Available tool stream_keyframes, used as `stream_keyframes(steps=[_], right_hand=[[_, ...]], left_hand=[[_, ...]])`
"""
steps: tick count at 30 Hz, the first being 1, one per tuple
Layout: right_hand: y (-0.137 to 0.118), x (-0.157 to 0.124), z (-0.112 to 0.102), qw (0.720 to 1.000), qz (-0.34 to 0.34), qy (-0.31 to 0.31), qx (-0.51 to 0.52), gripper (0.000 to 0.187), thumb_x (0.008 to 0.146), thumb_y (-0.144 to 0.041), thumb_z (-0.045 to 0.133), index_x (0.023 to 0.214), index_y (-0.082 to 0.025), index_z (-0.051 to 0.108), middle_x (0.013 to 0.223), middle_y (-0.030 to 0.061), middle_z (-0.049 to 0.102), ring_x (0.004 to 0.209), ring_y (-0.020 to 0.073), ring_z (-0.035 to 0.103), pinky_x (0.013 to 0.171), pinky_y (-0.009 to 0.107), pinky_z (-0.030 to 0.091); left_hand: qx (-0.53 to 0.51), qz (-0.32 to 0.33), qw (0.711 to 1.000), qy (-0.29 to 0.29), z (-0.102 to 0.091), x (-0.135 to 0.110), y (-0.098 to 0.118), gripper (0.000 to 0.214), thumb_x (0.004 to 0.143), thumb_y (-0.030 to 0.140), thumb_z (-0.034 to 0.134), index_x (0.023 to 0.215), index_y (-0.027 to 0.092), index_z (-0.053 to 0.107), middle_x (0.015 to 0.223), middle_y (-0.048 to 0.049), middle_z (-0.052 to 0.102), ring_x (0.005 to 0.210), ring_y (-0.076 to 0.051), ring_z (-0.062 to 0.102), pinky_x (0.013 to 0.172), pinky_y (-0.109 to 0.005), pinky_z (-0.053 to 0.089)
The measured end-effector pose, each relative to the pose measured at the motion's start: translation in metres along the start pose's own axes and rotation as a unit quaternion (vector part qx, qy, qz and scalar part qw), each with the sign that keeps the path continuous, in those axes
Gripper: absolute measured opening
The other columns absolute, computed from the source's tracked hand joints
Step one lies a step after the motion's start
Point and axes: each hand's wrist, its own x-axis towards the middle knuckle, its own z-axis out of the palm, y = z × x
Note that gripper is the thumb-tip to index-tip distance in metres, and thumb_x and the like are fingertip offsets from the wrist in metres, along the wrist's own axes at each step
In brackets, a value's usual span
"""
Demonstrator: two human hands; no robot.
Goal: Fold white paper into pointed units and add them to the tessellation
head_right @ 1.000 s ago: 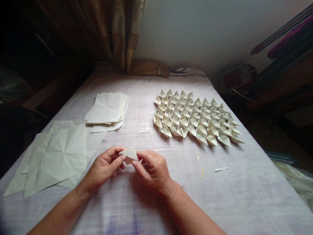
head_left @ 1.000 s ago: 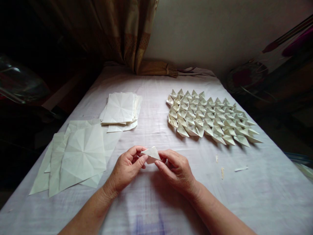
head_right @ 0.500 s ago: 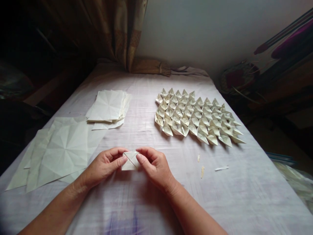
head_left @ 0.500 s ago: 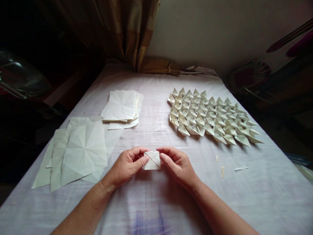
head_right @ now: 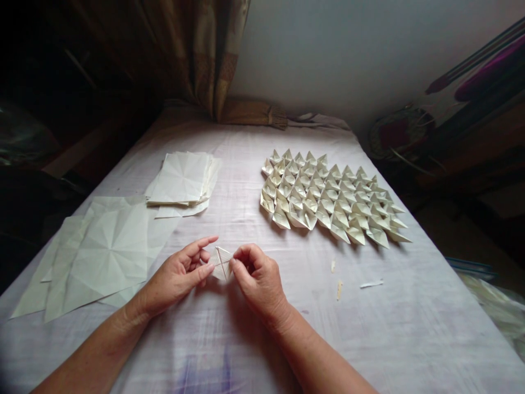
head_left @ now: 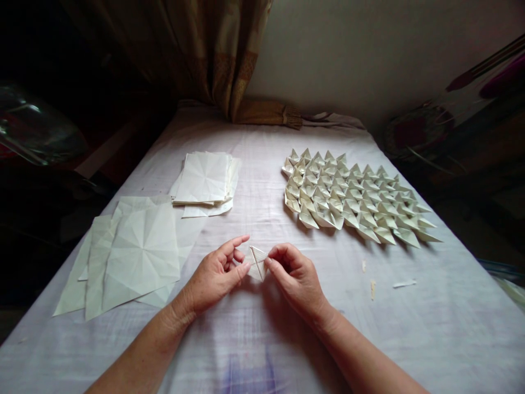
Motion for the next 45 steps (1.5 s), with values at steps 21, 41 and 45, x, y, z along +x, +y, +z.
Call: stream_keyframes(steps=[21,41,45], right_hand=[[0.0025,0.0017,-0.0033,0.969,-0.108,-0.005,-0.22,0.007,0.086,-0.019,0.061,0.08,-0.021,0.061,0.073,-0.0005,0.068,0.07,0.017,0.06,0.071,0.031,0.039],[0.0022,-0.0024,-0.0006,0.981,-0.122,-0.006,-0.152,0.007,0.085,-0.017,0.061,0.081,-0.022,0.064,0.075,0.0002,0.07,0.07,0.0167,0.063,0.068,0.028,0.046],[0.0025,-0.0023,-0.0006,0.981,-0.127,-0.008,-0.15,0.007,0.086,-0.017,0.061,0.083,-0.022,0.065,0.076,0.0004,0.071,0.071,0.0168,0.063,0.068,0.028,0.046]], left_hand=[[0.122,0.016,0.988,0.092,0.004,0.0004,-0.0026,0.061,0.076,0.035,0.066,0.134,0.021,0.056,0.09,0.0006,0.063,0.055,-0.007,0.053,0.057,-0.022,0.048],[-0.039,0.018,0.994,0.105,0.0064,0.0042,-0.0017,0.04,0.075,0.043,0.068,0.103,0.014,0.059,0.062,0.0043,0.062,0.048,-0.007,0.048,0.046,-0.018,0.036],[-0.047,0.029,0.994,0.097,0.0062,0.0048,-0.002,0.039,0.075,0.04,0.069,0.104,0.015,0.06,0.072,-0.0007,0.07,0.061,-0.011,0.059,0.055,-0.019,0.043]])
